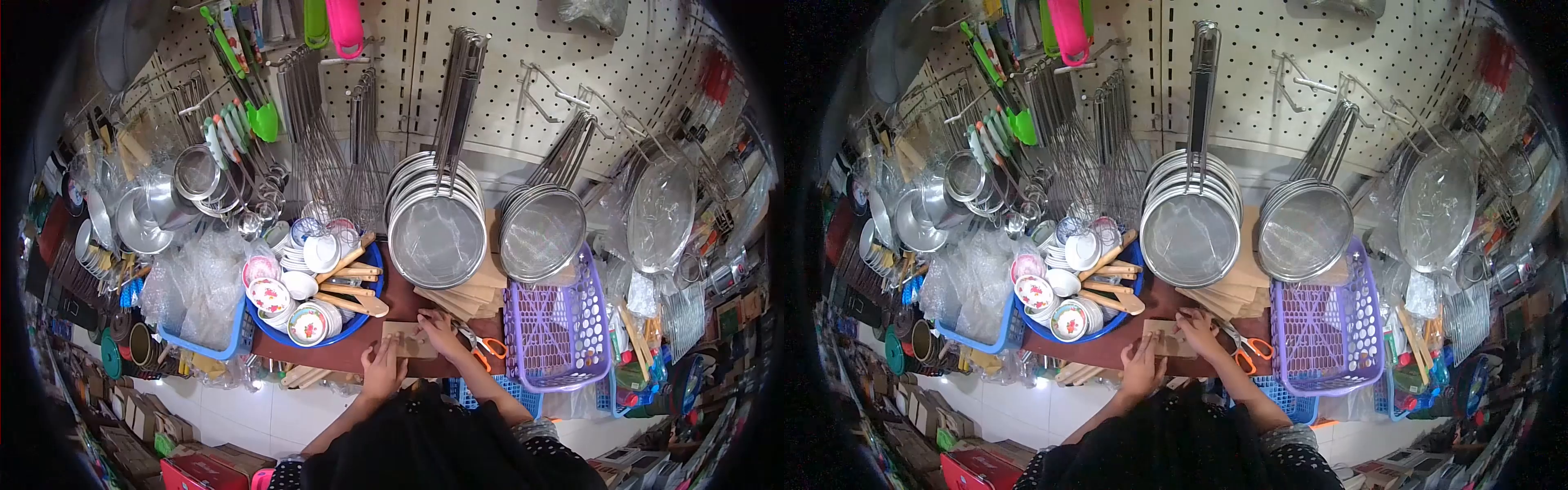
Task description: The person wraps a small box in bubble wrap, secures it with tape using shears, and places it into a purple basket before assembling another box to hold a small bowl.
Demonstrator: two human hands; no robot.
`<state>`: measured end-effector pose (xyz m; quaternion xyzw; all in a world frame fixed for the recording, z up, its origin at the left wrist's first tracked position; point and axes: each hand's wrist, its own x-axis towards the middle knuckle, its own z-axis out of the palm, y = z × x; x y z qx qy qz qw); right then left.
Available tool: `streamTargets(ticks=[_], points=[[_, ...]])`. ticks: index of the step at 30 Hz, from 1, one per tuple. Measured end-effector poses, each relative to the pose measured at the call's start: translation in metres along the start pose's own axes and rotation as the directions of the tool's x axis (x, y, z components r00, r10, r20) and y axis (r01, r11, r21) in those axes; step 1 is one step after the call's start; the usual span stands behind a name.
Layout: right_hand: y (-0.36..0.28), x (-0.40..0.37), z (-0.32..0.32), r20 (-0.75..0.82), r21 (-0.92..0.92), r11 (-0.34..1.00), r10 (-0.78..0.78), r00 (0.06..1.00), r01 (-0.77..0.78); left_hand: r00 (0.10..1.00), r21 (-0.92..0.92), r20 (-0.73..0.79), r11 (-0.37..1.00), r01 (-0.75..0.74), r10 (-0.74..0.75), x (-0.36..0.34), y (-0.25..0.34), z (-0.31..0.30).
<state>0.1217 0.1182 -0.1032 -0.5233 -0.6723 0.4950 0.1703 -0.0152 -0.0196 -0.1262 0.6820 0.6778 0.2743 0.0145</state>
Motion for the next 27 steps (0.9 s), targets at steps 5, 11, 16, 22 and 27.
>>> streamTargets(ticks=[5,11,16,22,27], points=[[0.018,0.011,0.008,0.019,-0.027,1.000,-0.005,1.000,0.006,1.000,-0.003,0.030,1.000,0.004,-0.004,-0.002,-0.001,-0.001],[0.060,0.034,0.027,0.033,0.134,0.991,-0.001,0.999,-0.003,0.999,-0.007,0.033,1.000,0.002,-0.002,-0.003,-0.001,-0.001],[0.022,0.016,0.011,0.035,-0.087,0.995,-0.051,0.998,0.054,0.997,0.045,0.037,0.997,-0.063,0.061,-0.002,-0.002,-0.002],[0.025,0.013,0.013,-0.003,-0.165,0.983,-0.086,0.996,0.084,0.996,0.079,0.031,0.993,-0.082,0.080,-0.001,0.001,-0.006],[0.032,0.013,0.016,-0.052,-0.162,0.975,-0.164,0.985,0.154,0.996,0.098,0.036,0.991,-0.089,0.085,-0.002,0.002,-0.006]])
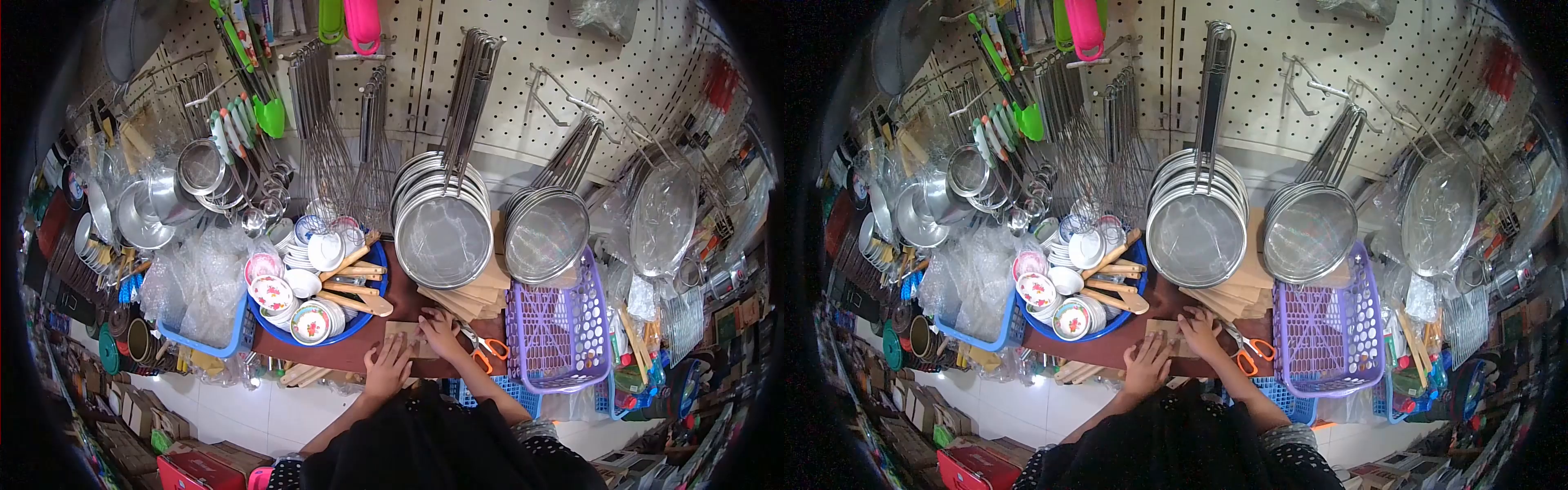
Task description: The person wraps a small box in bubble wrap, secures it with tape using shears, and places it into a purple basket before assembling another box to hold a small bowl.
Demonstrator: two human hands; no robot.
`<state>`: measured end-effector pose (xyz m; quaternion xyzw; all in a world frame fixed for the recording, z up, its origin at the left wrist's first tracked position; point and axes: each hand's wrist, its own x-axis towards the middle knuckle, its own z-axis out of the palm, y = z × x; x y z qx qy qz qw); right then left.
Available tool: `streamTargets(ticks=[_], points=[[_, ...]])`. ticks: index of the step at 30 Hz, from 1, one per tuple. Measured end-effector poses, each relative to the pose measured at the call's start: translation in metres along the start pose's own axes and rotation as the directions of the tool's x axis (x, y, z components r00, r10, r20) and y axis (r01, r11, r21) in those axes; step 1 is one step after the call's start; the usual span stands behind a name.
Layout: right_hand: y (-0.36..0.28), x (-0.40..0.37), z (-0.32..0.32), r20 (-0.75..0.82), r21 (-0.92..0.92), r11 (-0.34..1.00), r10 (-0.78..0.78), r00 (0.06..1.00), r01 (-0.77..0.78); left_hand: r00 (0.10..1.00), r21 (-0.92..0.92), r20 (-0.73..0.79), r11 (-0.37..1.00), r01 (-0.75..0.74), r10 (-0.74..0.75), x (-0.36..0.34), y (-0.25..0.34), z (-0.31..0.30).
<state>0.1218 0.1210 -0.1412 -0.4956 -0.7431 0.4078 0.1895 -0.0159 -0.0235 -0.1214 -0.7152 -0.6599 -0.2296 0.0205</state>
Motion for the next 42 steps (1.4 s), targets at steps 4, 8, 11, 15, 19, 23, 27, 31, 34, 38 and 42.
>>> streamTargets(ticks=[4,8,11,15,19,23,27,31,34,38,42], points=[[0.002,-0.001,0.003,-0.038,-0.019,0.999,-0.046,0.998,0.046,1.000,0.004,0.003,1.000,-0.004,0.004,-0.002,-0.001,0.004],[-0.006,-0.005,-0.003,-0.019,-0.058,0.995,-0.080,0.997,0.079,1.000,0.030,0.003,1.000,-0.001,0.000,-0.001,0.000,0.003],[-0.009,-0.010,-0.007,-0.006,-0.137,0.979,-0.150,0.989,0.148,1.000,0.044,0.005,0.999,-0.005,0.004,-0.001,0.000,0.004],[-0.019,-0.015,-0.011,0.012,-0.209,0.962,-0.175,0.985,0.173,1.000,0.033,0.017,0.999,-0.001,0.001,-0.002,0.001,0.003],[-0.019,-0.015,-0.011,0.002,-0.234,0.948,-0.223,0.975,0.218,1.000,0.023,0.012,1.000,-0.004,0.004,-0.001,0.000,0.003],[-0.024,-0.017,-0.014,0.007,-0.243,0.948,-0.210,0.978,0.205,1.000,0.024,0.011,1.000,-0.013,0.013,-0.002,-0.001,0.006],[-0.029,-0.019,-0.018,0.010,-0.263,0.943,-0.207,0.978,0.202,1.000,0.018,0.006,1.000,-0.015,0.015,-0.002,-0.002,0.008],[-0.027,-0.018,-0.017,-0.042,-0.233,0.953,-0.207,0.977,0.192,1.000,0.012,0.007,1.000,-0.010,0.009,-0.003,-0.003,0.008],[-0.028,-0.016,-0.019,-0.057,-0.205,0.964,-0.182,0.982,0.167,1.000,0.011,0.009,1.000,-0.004,0.004,-0.003,-0.003,0.009],[-0.016,-0.014,-0.008,-0.088,-0.131,0.982,-0.151,0.985,0.139,1.000,0.019,0.002,1.000,-0.005,0.005,-0.002,-0.003,0.008],[0.007,-0.010,0.010,-0.184,0.081,0.989,-0.105,0.977,0.122,1.000,0.017,0.009,1.000,-0.001,0.001,-0.001,-0.002,0.007]])
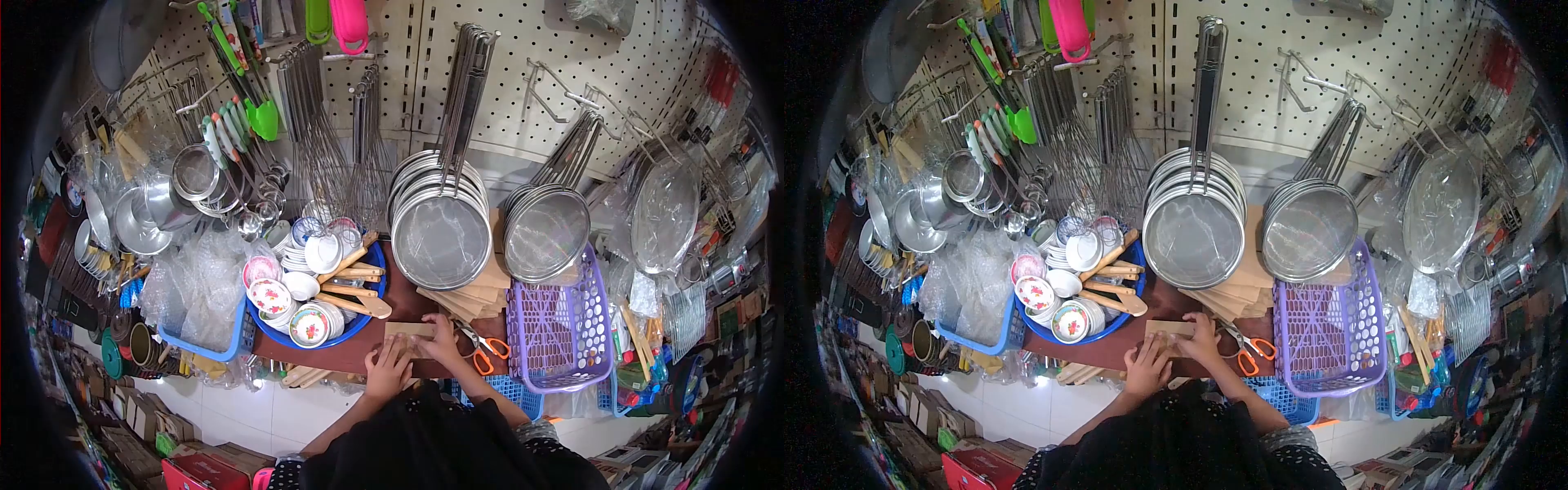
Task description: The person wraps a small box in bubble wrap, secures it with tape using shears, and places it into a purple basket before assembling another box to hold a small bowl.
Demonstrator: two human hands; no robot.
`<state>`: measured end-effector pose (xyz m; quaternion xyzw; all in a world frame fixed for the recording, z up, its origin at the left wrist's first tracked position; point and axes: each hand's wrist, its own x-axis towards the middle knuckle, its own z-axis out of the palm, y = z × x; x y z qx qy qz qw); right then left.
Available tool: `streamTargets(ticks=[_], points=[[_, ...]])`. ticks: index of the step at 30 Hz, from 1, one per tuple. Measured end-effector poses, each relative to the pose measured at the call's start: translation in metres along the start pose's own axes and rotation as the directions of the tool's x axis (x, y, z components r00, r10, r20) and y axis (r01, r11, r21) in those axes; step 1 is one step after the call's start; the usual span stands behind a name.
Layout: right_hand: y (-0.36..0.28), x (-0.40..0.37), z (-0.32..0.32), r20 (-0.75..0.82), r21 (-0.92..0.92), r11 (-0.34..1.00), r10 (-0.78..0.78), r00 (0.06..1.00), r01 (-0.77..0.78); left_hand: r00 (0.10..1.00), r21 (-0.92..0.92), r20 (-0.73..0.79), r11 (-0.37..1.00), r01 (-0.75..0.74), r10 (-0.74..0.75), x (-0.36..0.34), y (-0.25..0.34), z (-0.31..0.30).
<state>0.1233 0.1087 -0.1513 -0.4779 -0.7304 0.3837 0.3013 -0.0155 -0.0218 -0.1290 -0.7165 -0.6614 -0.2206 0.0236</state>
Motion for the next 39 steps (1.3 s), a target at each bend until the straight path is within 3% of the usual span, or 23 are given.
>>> streamTargets(ticks=[7,10,13,16,19,22,25,28,31,34,39], points=[[0.001,-0.004,0.007,-0.071,-0.007,0.999,0.052,0.996,-0.053,1.000,0.002,0.003,1.000,0.004,-0.004,-0.001,0.001,0.002],[0.001,0.002,0.009,-0.034,0.070,0.979,0.197,0.980,-0.194,1.000,-0.011,-0.018,1.000,0.005,-0.006,0.000,0.001,0.002],[0.000,-0.002,0.004,-0.012,-0.031,0.997,0.068,0.998,-0.069,0.999,-0.030,-0.043,1.000,0.005,-0.007,-0.001,0.001,0.001],[-0.005,-0.002,0.003,0.009,-0.068,0.988,0.136,0.991,-0.135,0.998,-0.039,-0.055,0.999,0.006,-0.009,0.000,0.002,0.000],[-0.011,-0.001,-0.002,0.052,-0.092,0.990,0.109,0.993,-0.104,0.998,-0.058,-0.054,0.998,0.009,-0.012,0.000,0.002,0.001],[-0.036,-0.002,-0.014,0.107,-0.236,0.957,0.199,0.974,-0.169,0.998,-0.073,-0.058,0.997,0.026,-0.030,0.000,0.003,0.001],[-0.026,0.002,-0.018,0.182,-0.230,0.971,0.115,0.976,-0.071,0.996,-0.096,-0.068,0.994,0.044,-0.051,0.002,0.005,-0.002],[-0.029,0.001,-0.027,0.258,-0.259,0.962,0.149,0.955,-0.080,0.994,-0.117,-0.077,0.991,0.064,-0.074,0.000,0.004,0.000],[-0.013,0.003,-0.019,0.229,-0.175,0.982,0.115,0.967,-0.075,0.995,-0.136,-0.062,0.989,0.066,-0.075,-0.002,0.002,0.006],[-0.008,0.006,-0.010,0.218,-0.145,0.972,0.214,0.952,-0.186,0.994,-0.160,-0.062,0.984,0.080,-0.091,-0.001,0.004,0.002],[-0.024,0.005,-0.031,0.280,-0.151,0.988,0.026,0.960,0.017,0.983,-0.246,-0.069,0.958,0.146,-0.167,0.002,0.004,-0.003]])
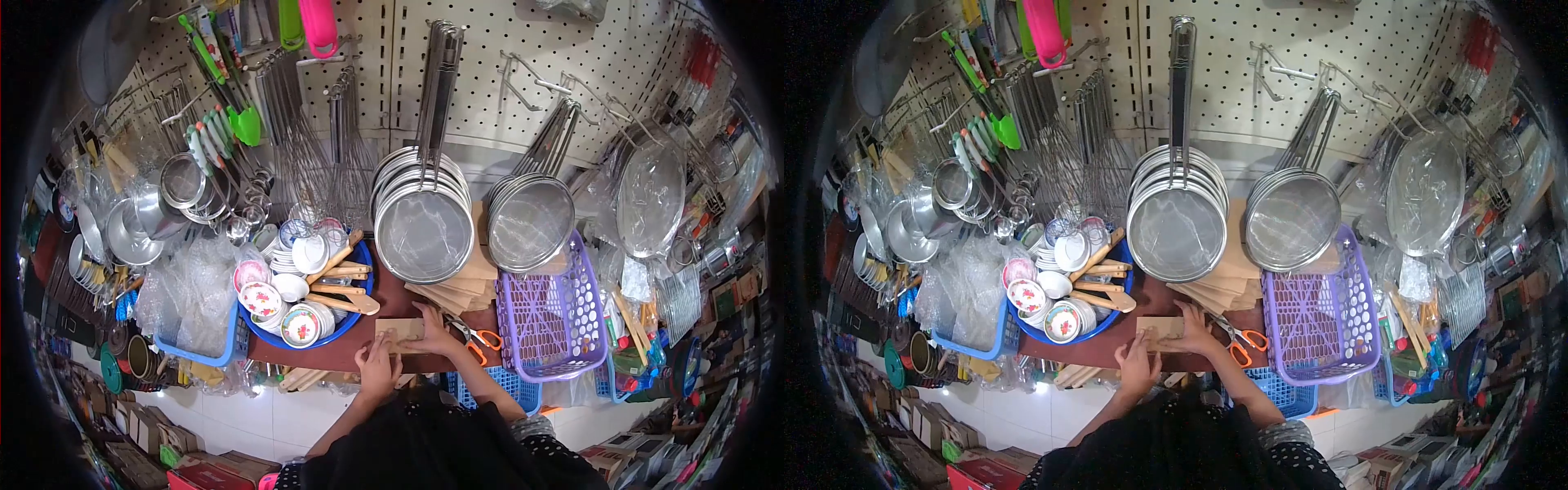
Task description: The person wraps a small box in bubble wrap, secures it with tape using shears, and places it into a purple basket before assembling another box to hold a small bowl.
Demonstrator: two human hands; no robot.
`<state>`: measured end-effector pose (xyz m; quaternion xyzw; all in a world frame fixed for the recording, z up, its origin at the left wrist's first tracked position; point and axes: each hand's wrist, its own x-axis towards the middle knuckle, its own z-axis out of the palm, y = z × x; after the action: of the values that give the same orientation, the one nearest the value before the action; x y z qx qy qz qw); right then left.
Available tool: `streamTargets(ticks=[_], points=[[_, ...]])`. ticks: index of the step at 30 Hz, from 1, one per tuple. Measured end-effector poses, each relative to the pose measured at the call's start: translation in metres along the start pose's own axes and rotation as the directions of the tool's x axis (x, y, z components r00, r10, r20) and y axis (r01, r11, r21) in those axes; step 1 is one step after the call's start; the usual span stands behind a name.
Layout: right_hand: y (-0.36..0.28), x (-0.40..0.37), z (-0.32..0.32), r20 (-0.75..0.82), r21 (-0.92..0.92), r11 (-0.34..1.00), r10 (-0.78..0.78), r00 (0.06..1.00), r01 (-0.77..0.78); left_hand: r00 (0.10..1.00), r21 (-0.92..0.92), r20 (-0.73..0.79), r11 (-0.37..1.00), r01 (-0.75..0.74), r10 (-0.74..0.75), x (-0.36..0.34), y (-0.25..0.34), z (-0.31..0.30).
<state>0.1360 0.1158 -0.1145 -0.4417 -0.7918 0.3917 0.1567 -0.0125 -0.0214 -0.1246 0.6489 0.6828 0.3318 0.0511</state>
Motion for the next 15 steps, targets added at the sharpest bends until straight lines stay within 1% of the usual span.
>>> streamTargets(ticks=[1,2,4,5,7,8,9,10,11,12,13,14,15], points=[[-0.002,-0.002,-0.005,0.018,0.004,0.999,-0.032,0.999,0.032,0.999,-0.051,0.010,0.998,0.038,-0.037,0.001,0.000,-0.004],[0.008,-0.002,-0.001,-0.058,0.070,0.993,-0.088,0.994,0.092,0.997,-0.102,0.021,0.992,0.076,-0.074,0.003,0.001,-0.006],[0.032,0.001,0.016,-0.218,0.184,0.956,-0.189,0.958,0.230,0.977,-0.277,-0.139,0.954,0.117,-0.161,0.007,0.000,-0.003],[0.041,-0.002,0.024,-0.270,0.262,0.954,-0.072,0.960,0.145,0.953,-0.363,-0.215,0.923,0.127,-0.216,0.010,-0.002,-0.001],[0.053,-0.011,0.042,-0.335,0.425,0.905,0.168,0.927,-0.011,0.896,-0.490,-0.187,0.828,0.271,-0.403,0.012,-0.011,0.009],[0.059,-0.016,0.052,-0.342,0.451,0.890,0.240,0.908,-0.065,0.856,-0.550,-0.161,0.765,0.336,-0.491,0.011,-0.019,0.019],[0.066,-0.022,0.063,-0.349,0.479,0.870,0.312,0.883,-0.118,0.796,-0.695,-0.058,0.596,0.402,-0.603,0.002,-0.042,0.043],[0.069,-0.027,0.068,-0.354,0.506,0.845,0.384,0.852,-0.171,0.750,-0.757,0.090,0.444,0.479,-0.656,0.007,-0.042,0.037],[0.073,-0.031,0.070,-0.278,0.572,0.813,0.321,0.905,-0.112,0.692,-0.788,0.243,0.278,0.550,-0.680,0.011,-0.043,0.030],[0.063,-0.036,0.065,-0.225,0.602,0.786,0.337,0.914,-0.141,0.624,-0.786,0.394,0.105,0.609,-0.675,0.014,-0.042,0.026],[0.041,-0.042,0.054,-0.171,0.631,0.756,0.353,0.920,-0.173,0.634,-0.729,0.376,0.207,0.653,-0.676,0.014,-0.044,0.029],[0.028,-0.047,0.048,-0.114,0.658,0.724,0.365,0.924,-0.205,0.663,-0.700,0.410,0.250,0.669,-0.626,0.008,-0.057,0.042],[0.039,-0.044,0.055,-0.155,0.536,0.810,0.370,0.916,-0.237,0.687,-0.671,0.445,0.294,0.681,-0.575,-0.001,-0.074,0.056]])
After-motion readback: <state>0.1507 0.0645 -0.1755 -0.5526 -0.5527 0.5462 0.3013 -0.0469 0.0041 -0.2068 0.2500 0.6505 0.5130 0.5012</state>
